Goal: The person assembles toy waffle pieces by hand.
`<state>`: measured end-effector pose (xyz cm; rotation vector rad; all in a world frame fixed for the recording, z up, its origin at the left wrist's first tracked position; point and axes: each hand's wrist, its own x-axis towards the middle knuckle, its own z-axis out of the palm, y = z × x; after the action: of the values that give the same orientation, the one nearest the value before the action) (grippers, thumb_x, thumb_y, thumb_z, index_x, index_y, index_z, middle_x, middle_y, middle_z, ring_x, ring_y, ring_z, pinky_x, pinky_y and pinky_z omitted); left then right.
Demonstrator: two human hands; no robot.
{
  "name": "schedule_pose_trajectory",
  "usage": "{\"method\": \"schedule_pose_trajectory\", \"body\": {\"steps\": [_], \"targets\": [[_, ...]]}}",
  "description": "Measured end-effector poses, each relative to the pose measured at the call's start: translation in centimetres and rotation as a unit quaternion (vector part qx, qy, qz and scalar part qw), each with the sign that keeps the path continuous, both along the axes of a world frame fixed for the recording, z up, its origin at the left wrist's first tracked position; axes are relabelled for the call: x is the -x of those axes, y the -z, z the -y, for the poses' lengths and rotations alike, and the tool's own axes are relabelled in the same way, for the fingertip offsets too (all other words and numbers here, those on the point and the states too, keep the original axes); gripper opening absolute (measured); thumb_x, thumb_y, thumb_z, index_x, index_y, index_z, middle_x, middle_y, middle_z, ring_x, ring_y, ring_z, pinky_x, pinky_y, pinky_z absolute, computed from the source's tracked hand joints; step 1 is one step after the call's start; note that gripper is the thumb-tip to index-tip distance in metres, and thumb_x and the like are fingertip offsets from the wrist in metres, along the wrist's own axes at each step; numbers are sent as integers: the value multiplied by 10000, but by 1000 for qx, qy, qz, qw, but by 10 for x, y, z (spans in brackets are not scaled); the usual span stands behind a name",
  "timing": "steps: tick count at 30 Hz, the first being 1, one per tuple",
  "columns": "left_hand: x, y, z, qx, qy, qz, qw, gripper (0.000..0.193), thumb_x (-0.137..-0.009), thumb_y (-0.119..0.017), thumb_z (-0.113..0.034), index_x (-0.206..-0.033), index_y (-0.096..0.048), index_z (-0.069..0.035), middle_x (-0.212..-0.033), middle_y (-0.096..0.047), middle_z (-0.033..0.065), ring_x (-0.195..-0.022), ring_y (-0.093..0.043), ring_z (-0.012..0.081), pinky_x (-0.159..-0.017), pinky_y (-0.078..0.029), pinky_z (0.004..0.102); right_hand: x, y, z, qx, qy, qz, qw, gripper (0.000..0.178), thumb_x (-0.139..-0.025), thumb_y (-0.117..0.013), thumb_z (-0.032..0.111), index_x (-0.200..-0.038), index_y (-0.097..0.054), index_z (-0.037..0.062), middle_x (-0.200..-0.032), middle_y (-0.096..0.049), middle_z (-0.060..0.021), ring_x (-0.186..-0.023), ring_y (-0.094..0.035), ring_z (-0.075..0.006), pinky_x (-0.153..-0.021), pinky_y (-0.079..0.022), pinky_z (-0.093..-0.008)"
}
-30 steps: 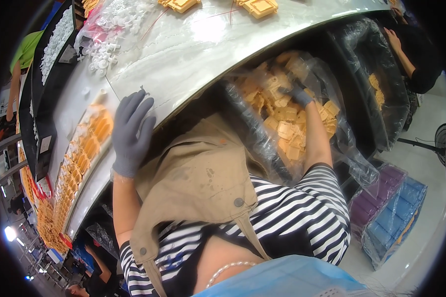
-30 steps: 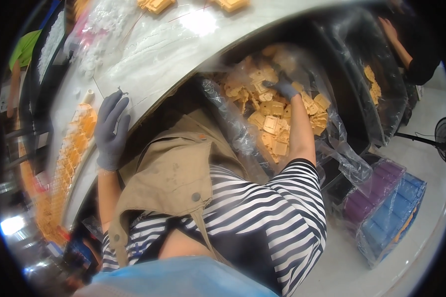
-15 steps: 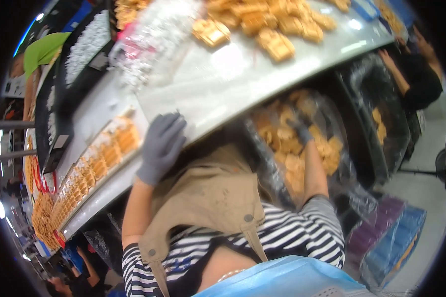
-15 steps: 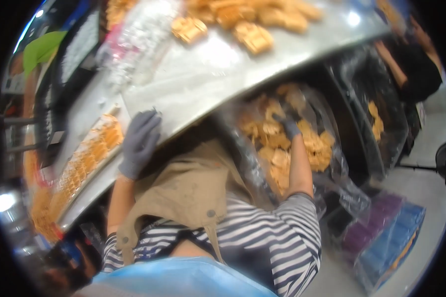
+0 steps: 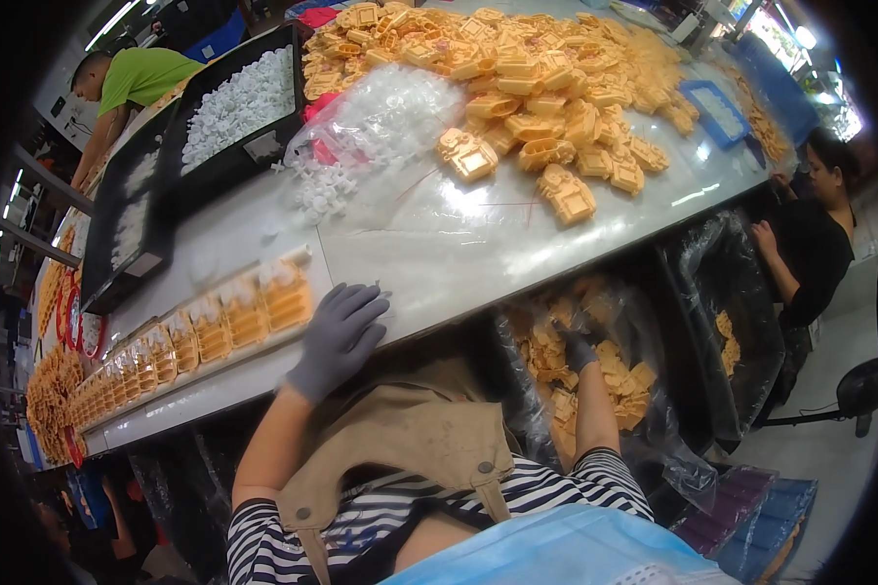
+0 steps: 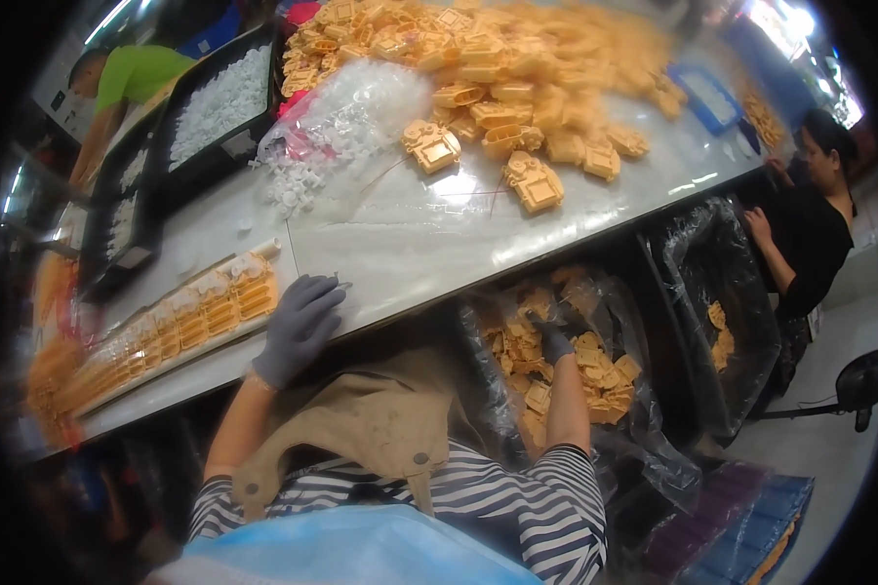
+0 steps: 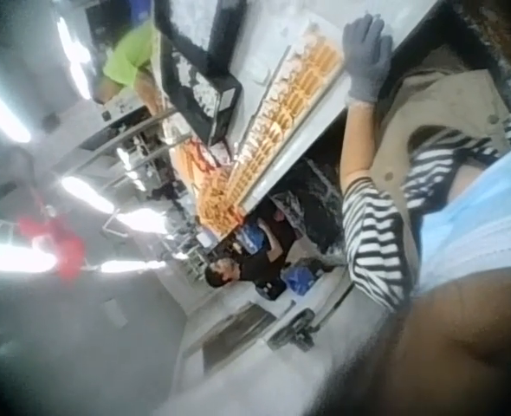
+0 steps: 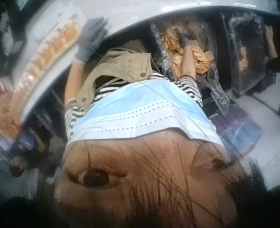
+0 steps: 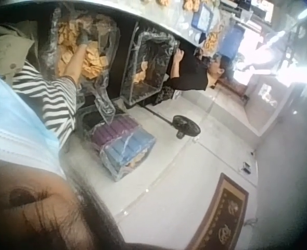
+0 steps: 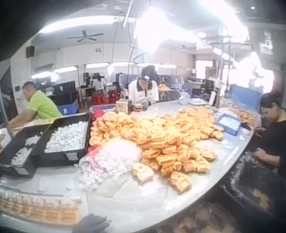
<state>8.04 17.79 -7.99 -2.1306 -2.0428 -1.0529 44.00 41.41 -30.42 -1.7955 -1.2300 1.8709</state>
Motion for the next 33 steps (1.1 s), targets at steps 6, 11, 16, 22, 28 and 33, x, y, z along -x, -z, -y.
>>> {"method": "schedule_pose_trajectory", "body": {"steps": [6, 11, 16, 22, 28, 33], "targets": [[-1, 2, 3, 24, 13, 31, 999, 297, -777, -655, -86, -1066, -628, -26, -1134, -604, 163, -1071, -538, 359, -961, -411, 431, -34, 77, -29, 67, 13, -86, 994, 539, -856, -601, 412, -1249, -503, 57, -1225, -540, -96, -1075, -487, -202, -901, -383, -282], [-6, 3, 3, 19, 10, 25, 999, 284, -781, -652, -96, -1055, -632, -25, -1119, -612, 158, -1067, -548, 346, -967, -406, 431, -40, 103, -37, 25, 22, -96, 995, 455, -868, -612, 264, -1253, -504, 45, -1258, -525, -56, -1105, -471, -200, -939, -372, -271], [-6, -2, 11, 16, 13, 27, 999, 276, -782, -646, -89, -1049, -632, -22, -1105, -615, 160, -1056, -553, 347, -961, -410, 432, -70, 127, -26, 66, 9, -262, 963, 457, -897, -506, 168, -1327, -441, 29, -1361, -459, -78, -1261, -400, -208, -1054, -308, -292], [-12, 3, 21, 49, 14, 46, 998, 269, -787, -640, -84, -1048, -631, -20, -1100, -617, 162, -1049, -559, 349, -957, -416, 433, -71, 129, -11, -69, -182, -161, 968, 495, -891, -468, 155, -1368, -405, 42, -1399, -441, -87, -1331, -348, -220, -1116, -263, -366], [-18, 1, 8, 17, 5, -23, 1000, 263, -804, -641, -130, -1050, -644, -36, -1084, -625, 163, -1032, -569, 342, -970, -413, 439, -50, 105, 4, 43, -21, -293, 955, 490, -883, -528, 224, -1340, -447, 67, -1346, -496, -87, -1290, -397, -241, -1097, -296, -404], [-22, -10, 3, 23, 31, -12, 999, 267, -800, -630, -70, -1065, -645, -39, -1097, -628, 152, -1059, -564, 350, -987, -402, 441, -53, 63, 16, 278, 56, -582, 762, 465, -855, -642, 315, -1239, -543, 72, -1205, -598, -97, -1137, -546, -273, -1017, -405, -437]]}}
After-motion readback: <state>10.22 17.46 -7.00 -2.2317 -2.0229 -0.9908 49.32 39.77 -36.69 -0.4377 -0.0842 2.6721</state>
